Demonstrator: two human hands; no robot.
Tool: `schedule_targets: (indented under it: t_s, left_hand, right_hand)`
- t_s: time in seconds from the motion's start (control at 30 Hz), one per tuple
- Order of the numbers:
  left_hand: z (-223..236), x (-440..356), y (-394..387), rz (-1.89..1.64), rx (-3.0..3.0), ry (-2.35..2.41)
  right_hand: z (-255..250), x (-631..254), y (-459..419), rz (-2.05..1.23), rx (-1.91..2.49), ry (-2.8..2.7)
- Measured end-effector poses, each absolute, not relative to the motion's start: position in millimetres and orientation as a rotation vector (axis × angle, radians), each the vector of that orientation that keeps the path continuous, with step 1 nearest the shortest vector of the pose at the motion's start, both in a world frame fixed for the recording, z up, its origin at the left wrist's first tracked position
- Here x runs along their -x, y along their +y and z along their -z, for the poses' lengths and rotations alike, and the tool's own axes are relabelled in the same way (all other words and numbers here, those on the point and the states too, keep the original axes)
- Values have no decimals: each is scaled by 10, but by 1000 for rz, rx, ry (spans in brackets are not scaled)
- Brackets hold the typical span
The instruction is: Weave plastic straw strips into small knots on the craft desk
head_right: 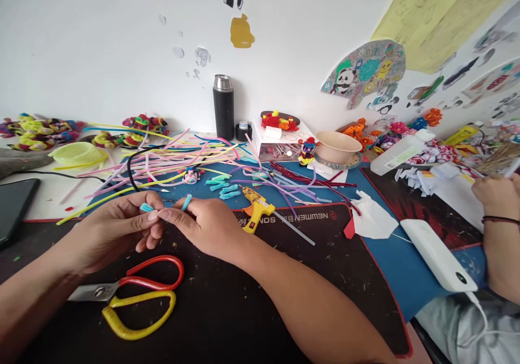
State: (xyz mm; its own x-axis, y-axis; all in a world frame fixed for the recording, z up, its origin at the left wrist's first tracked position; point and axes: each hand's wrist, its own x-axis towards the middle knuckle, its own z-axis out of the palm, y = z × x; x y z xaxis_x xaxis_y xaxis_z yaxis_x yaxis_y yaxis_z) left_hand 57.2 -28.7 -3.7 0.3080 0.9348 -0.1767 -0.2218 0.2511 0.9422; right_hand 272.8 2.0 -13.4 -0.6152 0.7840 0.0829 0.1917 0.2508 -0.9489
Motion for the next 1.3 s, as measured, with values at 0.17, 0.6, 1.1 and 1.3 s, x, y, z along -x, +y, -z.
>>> schedule_targets:
  t_s: [0.17,0.6,1.1,1.3]
  left_hand:
    - [48,-550,-276,-1022,-1160,1046]
    - [66,-528,-298,-1103,-1336,1274]
    - [168,-516,-380,-695,-999,689]
    - [140,-537,-368,-730,-974,649]
  right_hand:
    - [151,-2726,27,-1419,907,-2026]
    - [131,-2742,12,-1881,704,-1828]
    - [3,-2764,-7,-2216,452,-1900]
    - [-28,-2769,-11,-2256,475,-1902]
